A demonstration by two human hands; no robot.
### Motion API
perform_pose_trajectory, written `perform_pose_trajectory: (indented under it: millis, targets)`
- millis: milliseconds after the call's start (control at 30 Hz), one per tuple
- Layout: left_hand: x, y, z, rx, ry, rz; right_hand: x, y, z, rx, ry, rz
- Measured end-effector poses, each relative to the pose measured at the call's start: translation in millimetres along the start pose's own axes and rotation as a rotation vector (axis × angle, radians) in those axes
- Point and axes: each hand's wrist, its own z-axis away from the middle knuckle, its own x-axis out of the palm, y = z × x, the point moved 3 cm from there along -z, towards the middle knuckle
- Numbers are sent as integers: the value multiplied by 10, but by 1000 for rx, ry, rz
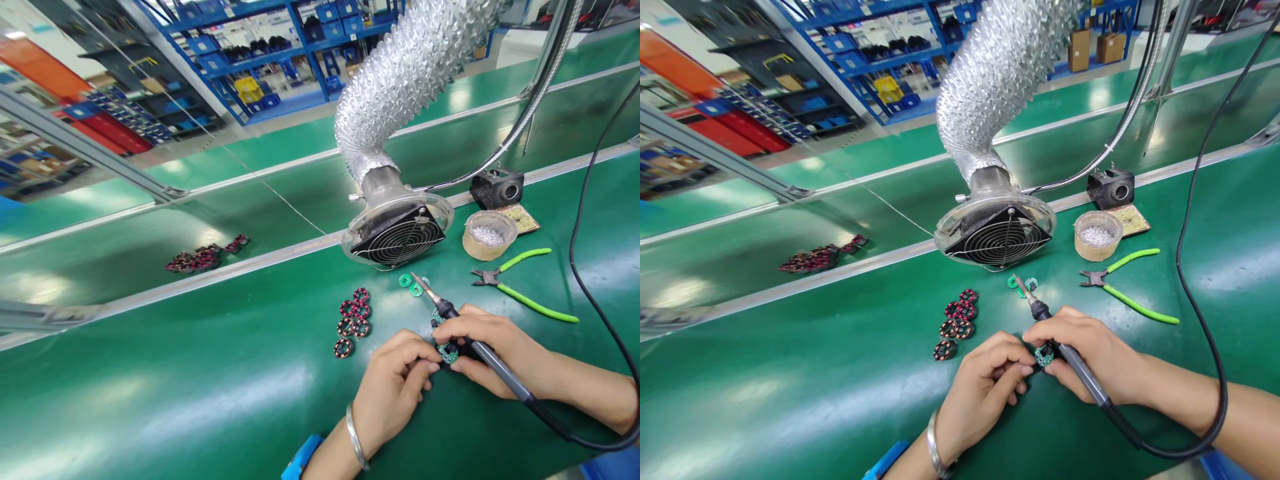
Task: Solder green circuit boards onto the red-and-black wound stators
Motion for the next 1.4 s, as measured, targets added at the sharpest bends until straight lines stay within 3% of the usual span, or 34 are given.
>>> perform_pose_trajectory:
  millis: [300,400,633,733,1100,1233,1400]
  targets:
    - [-70,79,-61,182,31,-237,11,12,9,12,-18,-21]
    - [-50,58,-50,92,40,-161,15,15,7,15,-18,-18]
    - [65,14,-44,-292,-38,130,-14,-41,-14,-29,-32,-17]
    - [86,-2,-61,-369,-49,173,-16,-85,-5,-97,-51,-9]
    - [63,15,-62,-344,-42,149,15,-117,58,-317,16,219]
    - [72,6,-55,-319,-24,136,-3,-118,71,-311,26,230]
    - [74,16,-42,-299,12,143,-142,-206,86,-273,179,155]
